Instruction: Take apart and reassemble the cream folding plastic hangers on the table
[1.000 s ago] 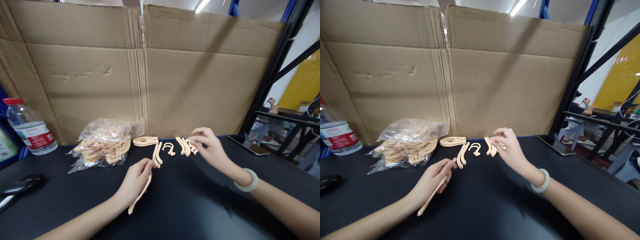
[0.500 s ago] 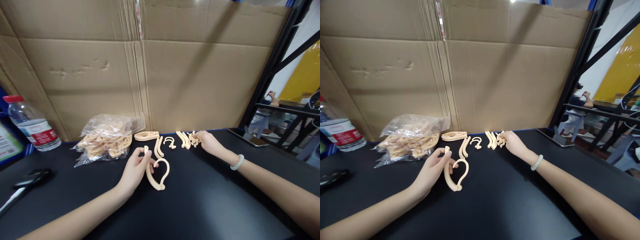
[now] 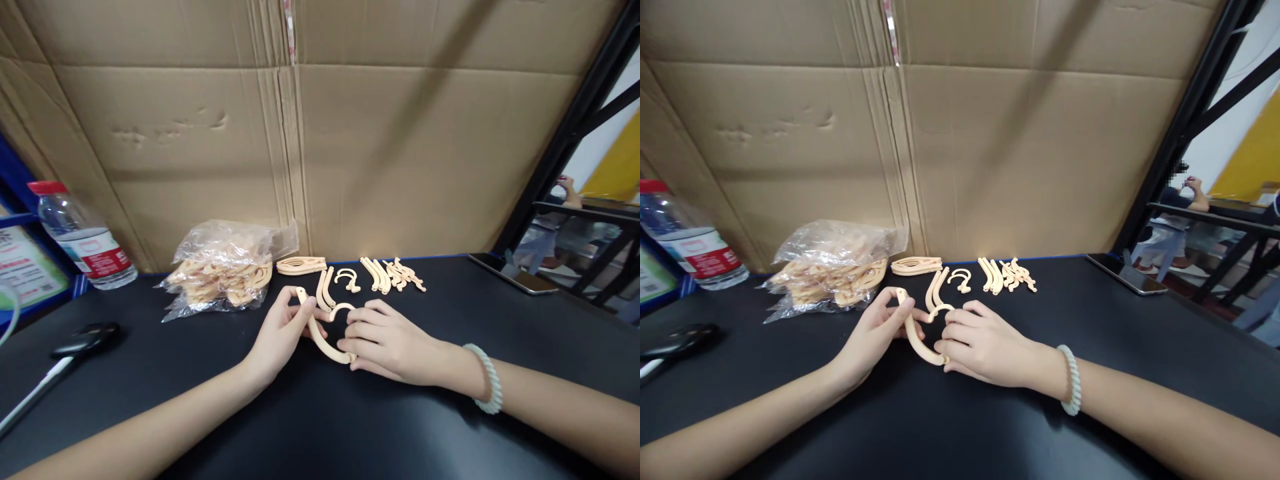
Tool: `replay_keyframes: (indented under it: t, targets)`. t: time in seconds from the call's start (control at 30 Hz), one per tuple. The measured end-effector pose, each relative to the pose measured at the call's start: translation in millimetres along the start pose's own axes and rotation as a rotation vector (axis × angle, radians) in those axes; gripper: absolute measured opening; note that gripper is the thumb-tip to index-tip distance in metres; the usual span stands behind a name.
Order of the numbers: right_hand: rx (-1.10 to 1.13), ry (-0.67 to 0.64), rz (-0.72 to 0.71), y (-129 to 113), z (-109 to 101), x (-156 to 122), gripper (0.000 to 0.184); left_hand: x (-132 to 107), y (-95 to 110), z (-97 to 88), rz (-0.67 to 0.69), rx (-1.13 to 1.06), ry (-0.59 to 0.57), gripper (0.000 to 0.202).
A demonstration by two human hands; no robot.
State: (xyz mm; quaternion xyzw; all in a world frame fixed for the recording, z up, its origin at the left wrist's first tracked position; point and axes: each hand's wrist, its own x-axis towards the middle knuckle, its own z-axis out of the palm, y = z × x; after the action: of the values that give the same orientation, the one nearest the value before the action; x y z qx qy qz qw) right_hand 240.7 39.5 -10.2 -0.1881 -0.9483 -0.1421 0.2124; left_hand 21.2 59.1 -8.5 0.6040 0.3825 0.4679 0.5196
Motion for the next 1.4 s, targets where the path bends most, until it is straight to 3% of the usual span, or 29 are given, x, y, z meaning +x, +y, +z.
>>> replay_keyframes:
  t: [0.1, 0.2, 0.27, 0.4, 0.47, 0.57, 0.8, 1.0, 1.17, 1.27, 1.4]
  targets:
    - [-0.047, 0.052, -0.020, 1, 0, -1, 0.024, 0, -6, -1.0, 0.098, 0.102, 0.058, 0.035]
    - [-0.027, 0.118, 0.020, 2, 3, -3, 0.022, -2, -11, -1.7, 0.368, 0.442, 0.178, 0.048]
    - [-0.007, 0.141, 0.068, 3, 6, -5, 0.021, -6, -11, -0.7, 0.578, 0.747, 0.190, 0.047]
    - [-0.021, 0.170, 0.125, 4, 9, -6, 0.022, -16, -5, 5.2, 0.836, 1.113, -0.113, 0.027]
    - [-0.039, 0.181, 0.120, 3, 9, -6, 0.024, -19, -2, 8.2, 0.866, 1.156, -0.197, 0.017]
    - [-0.084, 0.197, 0.073, 1, 6, -4, 0.028, -21, -2, 10.5, 0.845, 1.155, -0.183, 0.009]
    - [-0.161, 0.200, -0.011, -1, 4, -3, 0.032, -18, -6, 11.5, 0.800, 1.274, -0.253, 0.021]
    - [0.147, 0.122, 0.148, -1, 10, -3, 0.035, -16, -3, 11.9, 0.753, 1.264, -0.340, 0.023]
    - [0.475, 0.148, 0.350, 0, 11, -2, 0.029, -21, 2, 11.5, 0.898, 1.235, -0.298, 0.028]
    - [0.496, 0.217, 0.459, 4, 9, -3, 0.025, -24, 7, 10.1, 0.994, 1.238, -0.305, 0.031]
    - [0.492, 0.243, 0.468, 7, 8, -3, 0.023, -15, 10, 1.0, 1.054, 1.275, -0.316, 0.029]
